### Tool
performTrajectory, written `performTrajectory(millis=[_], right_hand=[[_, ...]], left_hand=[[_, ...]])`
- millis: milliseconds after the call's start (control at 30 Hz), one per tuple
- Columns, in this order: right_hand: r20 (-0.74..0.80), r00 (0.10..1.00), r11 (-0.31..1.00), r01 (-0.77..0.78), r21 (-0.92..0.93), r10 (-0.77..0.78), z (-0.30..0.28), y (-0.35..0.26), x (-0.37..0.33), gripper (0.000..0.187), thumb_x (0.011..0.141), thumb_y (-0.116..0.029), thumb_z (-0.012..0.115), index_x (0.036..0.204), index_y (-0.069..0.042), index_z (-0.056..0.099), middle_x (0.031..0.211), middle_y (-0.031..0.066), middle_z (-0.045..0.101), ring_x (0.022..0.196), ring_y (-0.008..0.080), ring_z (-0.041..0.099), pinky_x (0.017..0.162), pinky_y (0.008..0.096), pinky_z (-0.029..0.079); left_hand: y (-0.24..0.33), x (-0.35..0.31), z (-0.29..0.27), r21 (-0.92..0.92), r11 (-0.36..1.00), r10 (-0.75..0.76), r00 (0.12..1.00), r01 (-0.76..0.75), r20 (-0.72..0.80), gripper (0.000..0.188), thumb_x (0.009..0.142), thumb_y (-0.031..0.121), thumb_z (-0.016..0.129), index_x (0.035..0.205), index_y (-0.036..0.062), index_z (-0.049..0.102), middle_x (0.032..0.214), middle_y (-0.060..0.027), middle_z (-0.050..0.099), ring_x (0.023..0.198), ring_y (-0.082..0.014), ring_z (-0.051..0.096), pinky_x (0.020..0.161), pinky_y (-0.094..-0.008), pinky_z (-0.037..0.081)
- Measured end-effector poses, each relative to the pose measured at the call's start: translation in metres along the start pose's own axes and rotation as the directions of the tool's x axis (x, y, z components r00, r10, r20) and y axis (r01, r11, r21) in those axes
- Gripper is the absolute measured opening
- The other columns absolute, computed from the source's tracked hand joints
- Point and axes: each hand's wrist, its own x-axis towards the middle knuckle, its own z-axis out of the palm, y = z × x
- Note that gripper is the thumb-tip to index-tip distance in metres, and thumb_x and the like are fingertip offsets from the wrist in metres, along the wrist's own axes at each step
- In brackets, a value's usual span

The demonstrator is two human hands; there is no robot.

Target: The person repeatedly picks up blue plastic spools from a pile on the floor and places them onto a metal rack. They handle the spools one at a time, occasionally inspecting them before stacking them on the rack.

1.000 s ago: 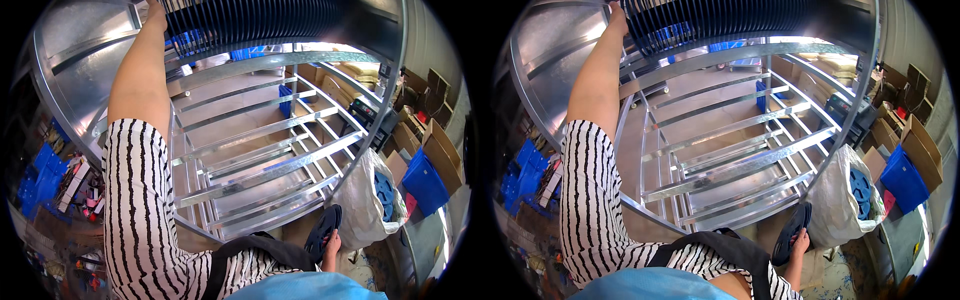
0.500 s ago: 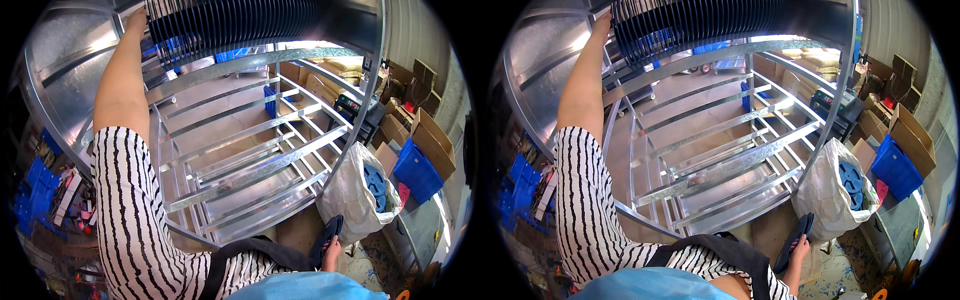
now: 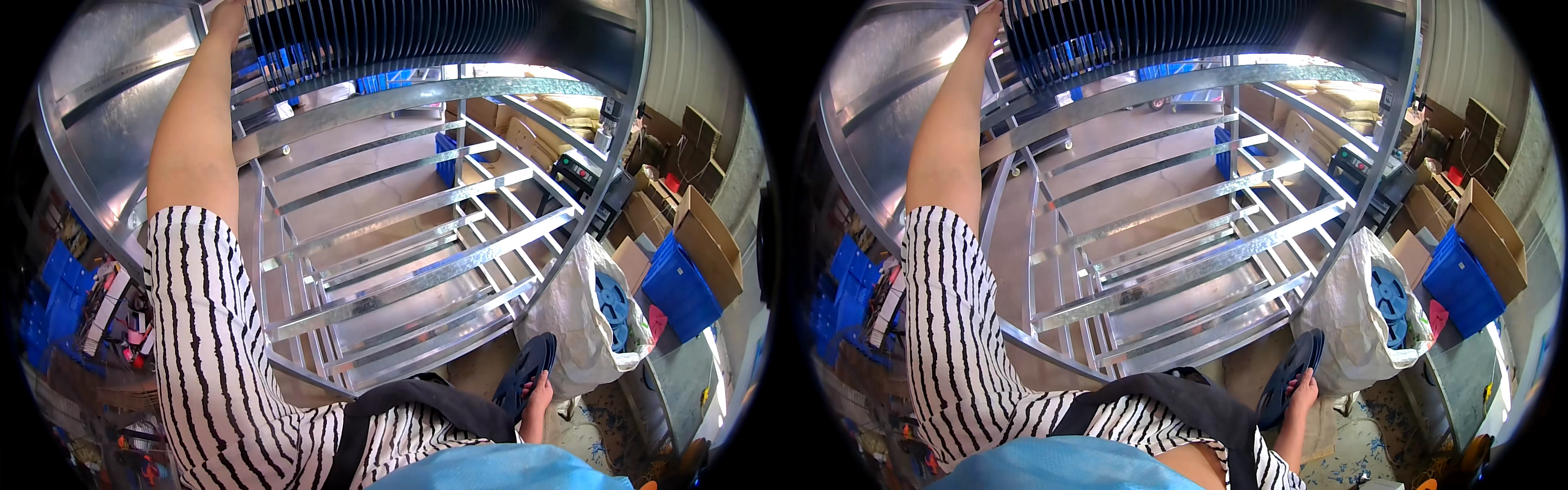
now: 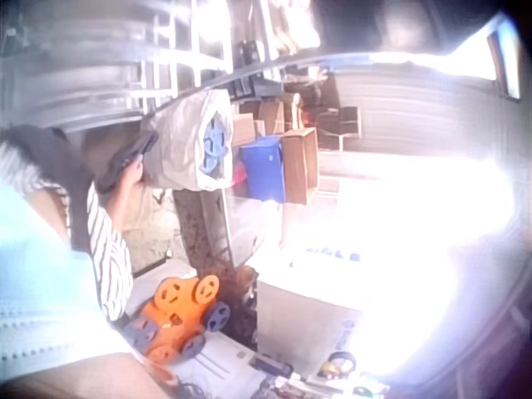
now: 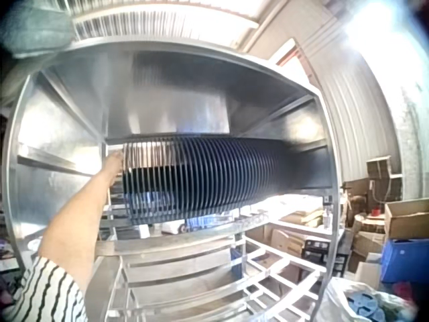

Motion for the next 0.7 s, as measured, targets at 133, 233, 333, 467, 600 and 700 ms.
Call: performTrajectory(millis=[133,233,333,467,600,700], right_hand=[[0.039,0.999,1.0,0.009,-0.027,-0.008,0.011,0.0,0.001,0.048,0.093,-0.052,0.052,0.085,-0.004,0.056,0.058,0.0029,0.052,0.042,0.0112,0.046,0.038,0.0253,0.037],[0.007,1.0,1.0,0.02,-0.017,-0.02,0.007,-0.004,0.001,0.045,0.094,-0.047,0.052,0.083,-0.004,0.055,0.058,0.0027,0.052,0.041,0.0102,0.045,0.037,0.0239,0.037],[-0.011,0.999,0.999,0.036,-0.022,-0.036,0.004,-0.002,0.004,0.045,0.094,-0.047,0.052,0.082,-0.004,0.055,0.058,0.0028,0.051,0.042,0.0104,0.046,0.037,0.024,0.038],[-0.023,0.999,0.999,0.026,-0.034,-0.027,0.003,-0.001,0.004,0.044,0.094,-0.046,0.052,0.081,-0.004,0.055,0.058,0.0028,0.051,0.042,0.0106,0.046,0.037,0.0242,0.038],[0.009,1.0,0.999,0.023,-0.027,-0.022,0.009,0.007,0.006,0.044,0.094,-0.046,0.052,0.081,-0.004,0.055,0.058,0.0026,0.051,0.042,0.0106,0.046,0.037,0.0242,0.038],[-0.021,0.999,0.999,0.035,-0.02,-0.035,0.0,0.002,0.006,0.044,0.094,-0.046,0.052,0.081,-0.005,0.054,0.058,0.0025,0.051,0.042,0.0105,0.046,0.037,0.0241,0.038]], left_hand=[[-0.01,0.026,-0.027,-0.017,0.995,0.104,0.991,-0.103,0.079,0.035,0.1,0.032,0.038,0.117,0.0102,0.059,0.099,-0.0084,0.064,0.087,-0.0231,0.057,0.08,-0.0412,0.044],[-0.004,0.006,-0.009,-0.066,0.989,0.134,0.989,-0.13,0.06,0.038,0.1,0.031,0.036,0.12,0.0078,0.058,0.105,-0.0098,0.064,0.093,-0.0242,0.057,0.082,-0.0401,0.045],[0.009,-0.015,-0.001,-0.104,0.99,0.098,0.995,-0.096,0.013,0.041,0.1,0.033,0.035,0.124,0.0083,0.057,0.111,-0.0111,0.063,0.1,-0.0259,0.057,0.087,-0.0417,0.045],[-0.007,0.009,-0.005,-0.071,0.994,0.071,0.984,-0.083,-0.162,0.047,0.1,0.041,0.034,0.128,0.0077,0.052,0.11,-0.0121,0.064,0.102,-0.0265,0.058,0.085,-0.0429,0.047],[-0.012,0.039,-0.029,-0.141,0.985,0.093,0.994,-0.1,-0.058,0.044,0.099,0.044,0.034,0.119,0.0105,0.055,0.091,-0.0094,0.064,0.077,-0.0227,0.06,0.067,-0.0411,0.049],[-0.01,0.025,-0.006,-0.096,0.995,-0.032,0.973,0.01,-0.228,0.033,0.099,0.026,0.037,0.123,0.0115,0.053,0.089,-0.0103,0.063,0.073,-0.0219,0.058,0.063,-0.0427,0.048]])
